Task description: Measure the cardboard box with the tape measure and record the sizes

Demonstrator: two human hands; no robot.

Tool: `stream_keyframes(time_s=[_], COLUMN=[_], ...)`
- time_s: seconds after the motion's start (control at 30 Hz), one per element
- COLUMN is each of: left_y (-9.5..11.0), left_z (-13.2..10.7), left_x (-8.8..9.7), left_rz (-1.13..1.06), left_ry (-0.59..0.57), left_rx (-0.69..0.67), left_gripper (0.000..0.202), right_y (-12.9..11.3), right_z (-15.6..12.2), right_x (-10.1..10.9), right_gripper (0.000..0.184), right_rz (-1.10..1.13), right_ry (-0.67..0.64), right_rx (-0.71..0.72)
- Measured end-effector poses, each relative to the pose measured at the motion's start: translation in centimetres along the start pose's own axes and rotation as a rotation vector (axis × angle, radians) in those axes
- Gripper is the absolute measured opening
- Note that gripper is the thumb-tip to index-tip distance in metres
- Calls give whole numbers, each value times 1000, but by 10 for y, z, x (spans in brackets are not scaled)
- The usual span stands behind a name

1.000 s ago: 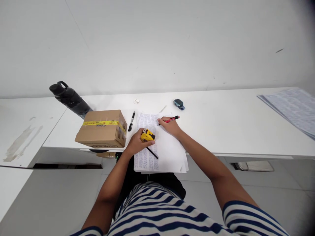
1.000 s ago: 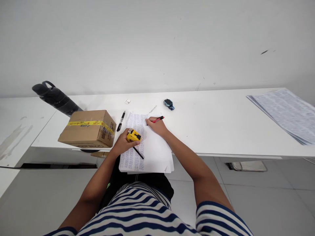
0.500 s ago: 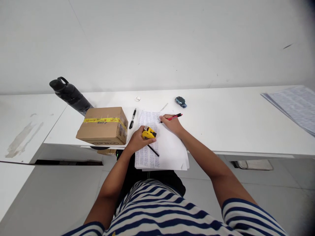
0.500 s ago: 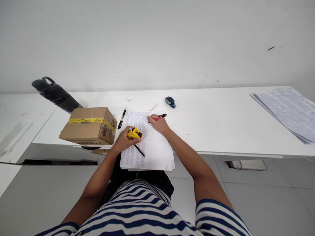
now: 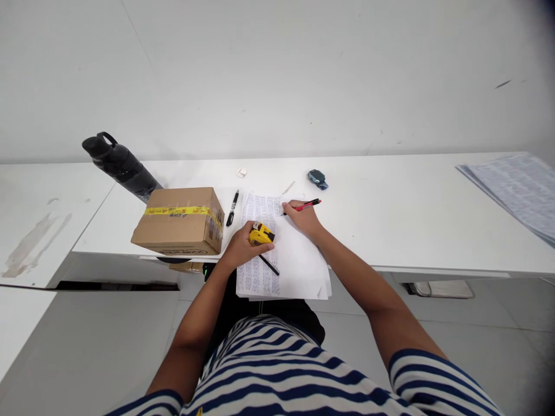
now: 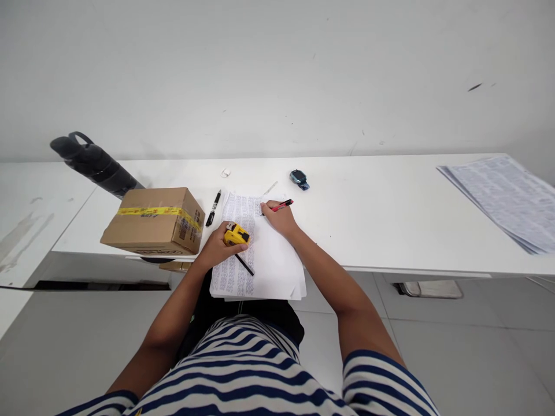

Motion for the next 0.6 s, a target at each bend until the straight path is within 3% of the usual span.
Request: stream_keyframes(time_s=[0.1,0.23,0.4,0.6], left_y=[1,0,-3,-1], left_z=[0,0,1,0], left_x=[0,0,0,1], left_rz=[6,-1,-15,1], left_ry=[0,-4,-13,-11], left_rx=[3,-2,-8,-5], left_gripper=[55,54,55,56], right_y=[-1,-4,-12,-4], right_z=[0,-2,-7,0], right_x=[-1,2,1,-14], right_gripper=[36,35,33,41], right_rz=[-1,-47,-292,-626], right_ry=[-28,75,129,-37], right_rx=[12,19,244,290])
Point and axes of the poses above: each hand's wrist, its own z-axis towards the middle knuckle, its own x-axis out of the back of the hand, y = z × x, the point moved 4 cm from there along z, towards the middle knuckle, and after that the axes turned 1 degree about x, right-handed, at the moved point
